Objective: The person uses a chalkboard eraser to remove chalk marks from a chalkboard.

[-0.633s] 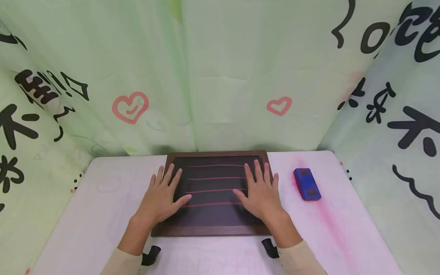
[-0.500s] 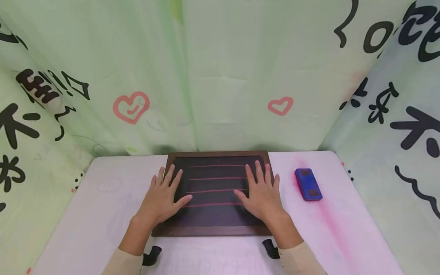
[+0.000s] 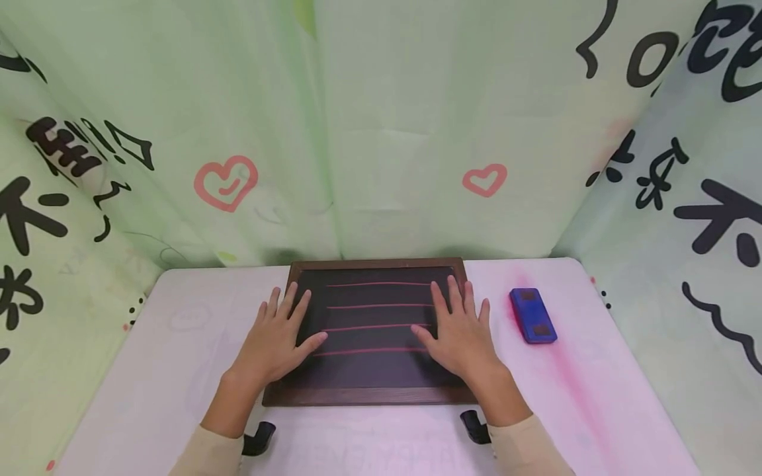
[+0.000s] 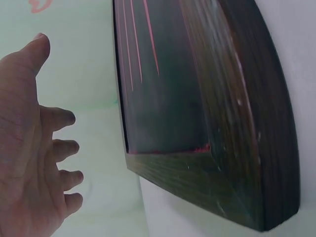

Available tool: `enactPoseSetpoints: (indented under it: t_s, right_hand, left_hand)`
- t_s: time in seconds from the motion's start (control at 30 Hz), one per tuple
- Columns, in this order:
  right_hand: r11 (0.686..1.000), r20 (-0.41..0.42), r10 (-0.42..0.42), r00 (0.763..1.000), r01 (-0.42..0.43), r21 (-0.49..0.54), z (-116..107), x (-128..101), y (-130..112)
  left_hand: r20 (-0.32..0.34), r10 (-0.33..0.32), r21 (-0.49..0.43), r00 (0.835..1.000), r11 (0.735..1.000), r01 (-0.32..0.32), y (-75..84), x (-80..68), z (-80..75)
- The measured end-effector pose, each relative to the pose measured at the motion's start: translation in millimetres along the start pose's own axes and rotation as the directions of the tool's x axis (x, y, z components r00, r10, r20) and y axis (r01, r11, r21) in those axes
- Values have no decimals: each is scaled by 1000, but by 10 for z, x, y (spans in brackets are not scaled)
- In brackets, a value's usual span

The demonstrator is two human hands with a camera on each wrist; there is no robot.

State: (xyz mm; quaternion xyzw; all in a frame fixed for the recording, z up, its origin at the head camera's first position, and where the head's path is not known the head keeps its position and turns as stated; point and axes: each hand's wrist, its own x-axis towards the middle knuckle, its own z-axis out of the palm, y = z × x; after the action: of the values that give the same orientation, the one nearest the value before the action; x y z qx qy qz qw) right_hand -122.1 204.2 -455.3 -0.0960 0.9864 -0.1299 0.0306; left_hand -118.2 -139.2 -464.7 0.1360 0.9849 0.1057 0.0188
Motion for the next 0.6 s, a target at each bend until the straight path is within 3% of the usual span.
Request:
enactPoseSetpoints:
  t_s: [0.3,0.6]
  right_hand:
    - [1000,-5,31,1000,-31,-2,-57,-20,162]
    - [998,-11,57,998,-57,-23,-130,-41,416]
  left_hand:
    - [7,-17,10,1000,1000,17,-116,-14,3]
    - [29,-36,-45,999,998,38,-204,-28,26]
